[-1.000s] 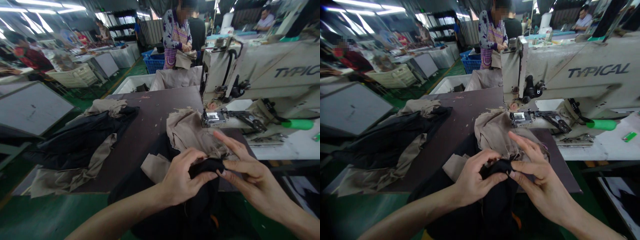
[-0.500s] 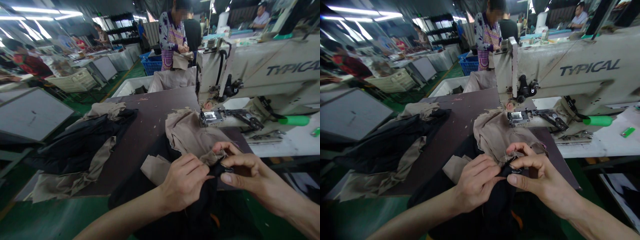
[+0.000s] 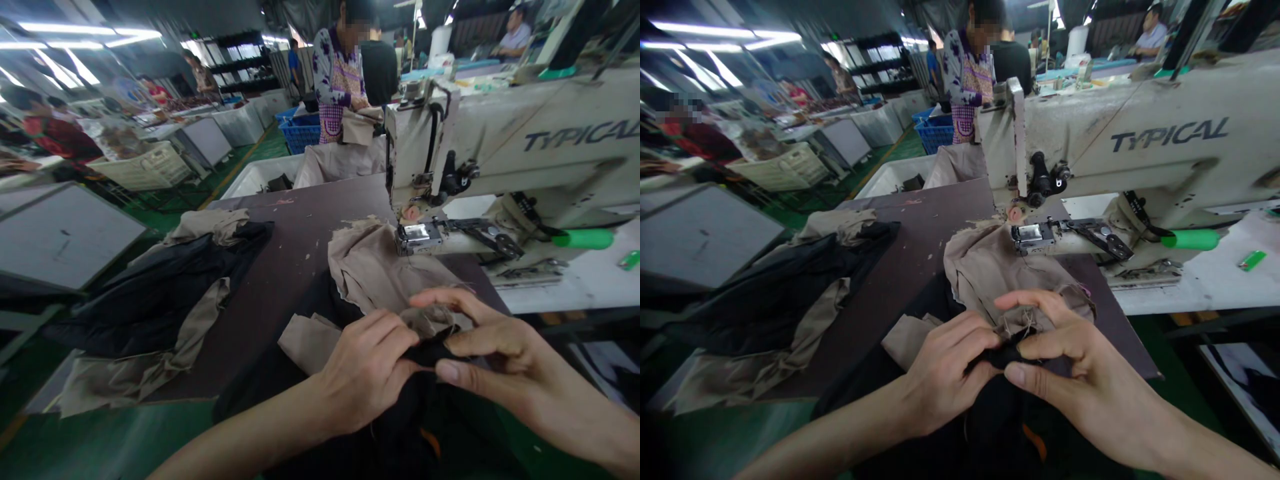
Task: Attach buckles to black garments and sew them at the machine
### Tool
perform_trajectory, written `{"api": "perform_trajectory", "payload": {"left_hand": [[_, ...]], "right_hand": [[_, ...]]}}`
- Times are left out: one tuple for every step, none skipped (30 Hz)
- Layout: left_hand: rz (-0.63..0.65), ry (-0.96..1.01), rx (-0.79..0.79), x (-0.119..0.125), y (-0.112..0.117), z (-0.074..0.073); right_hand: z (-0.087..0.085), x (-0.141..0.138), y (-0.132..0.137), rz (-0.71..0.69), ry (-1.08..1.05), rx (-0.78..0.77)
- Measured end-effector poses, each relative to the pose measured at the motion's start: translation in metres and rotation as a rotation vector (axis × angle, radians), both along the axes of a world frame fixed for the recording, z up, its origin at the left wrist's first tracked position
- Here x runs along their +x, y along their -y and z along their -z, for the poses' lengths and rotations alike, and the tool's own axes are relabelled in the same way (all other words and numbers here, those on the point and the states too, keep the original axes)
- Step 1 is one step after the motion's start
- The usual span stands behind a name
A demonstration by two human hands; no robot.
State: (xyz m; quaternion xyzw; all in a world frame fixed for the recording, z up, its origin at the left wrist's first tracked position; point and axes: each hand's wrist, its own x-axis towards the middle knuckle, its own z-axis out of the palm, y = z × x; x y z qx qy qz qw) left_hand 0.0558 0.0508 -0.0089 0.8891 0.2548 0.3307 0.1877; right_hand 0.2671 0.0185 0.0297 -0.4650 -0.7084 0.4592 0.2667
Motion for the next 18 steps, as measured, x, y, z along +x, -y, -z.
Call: {"api": "perform_trajectory", "payload": {"left_hand": [[0.006,0.004,0.013,0.001,0.001,0.001],[0.007,0.004,0.026,0.002,0.003,0.002],[0.007,-0.003,0.033,0.002,0.003,0.003],[0.005,-0.013,0.033,0.002,0.004,0.003],[0.004,-0.025,0.022,0.002,0.003,0.003],[0.007,-0.036,0.003,0.001,0.003,0.002],[0.014,-0.046,-0.023,0.001,0.002,0.000],[0.024,-0.052,-0.059,0.000,0.000,-0.002],[0.032,-0.052,-0.099,-0.001,-0.001,-0.006],[0.034,-0.043,-0.139,-0.001,-0.002,-0.010],[0.031,-0.026,-0.173,-0.001,-0.003,-0.013],[0.026,-0.006,-0.200,-0.001,-0.003,-0.017],[0.022,0.012,-0.218,-0.001,-0.003,-0.019],[0.019,0.023,-0.225,0.000,-0.003,-0.021],[0.017,0.025,-0.224,0.000,-0.004,-0.022],[0.019,0.020,-0.223,0.000,-0.004,-0.023],[0.022,0.014,-0.222,0.000,-0.004,-0.024],[0.020,0.009,-0.223,0.000,-0.005,-0.024]], "right_hand": [[0.005,0.000,0.000,0.010,-0.103,-0.080],[0.011,0.000,0.001,0.034,-0.190,-0.133],[0.016,-0.001,0.001,0.064,-0.254,-0.159],[0.021,-0.001,0.001,0.090,-0.293,-0.170],[0.024,-0.001,0.001,0.111,-0.312,-0.170],[0.025,-0.001,0.001,0.121,-0.305,-0.162],[0.026,0.000,0.001,0.117,-0.277,-0.144],[0.024,0.000,0.001,0.105,-0.235,-0.113],[0.022,0.001,0.001,0.096,-0.186,-0.072],[0.020,0.002,0.001,0.093,-0.133,-0.031],[0.018,0.003,0.002,0.094,-0.088,0.009],[0.016,0.003,0.002,0.098,-0.055,0.038],[0.015,0.004,0.003,0.103,-0.036,0.057],[0.014,0.005,0.003,0.106,-0.023,0.065],[0.014,0.005,0.004,0.104,-0.014,0.068],[0.014,0.005,0.004,0.099,-0.004,0.070],[0.014,0.006,0.004,0.098,0.011,0.080],[0.014,0.006,0.004,0.101,0.038,0.096]]}}
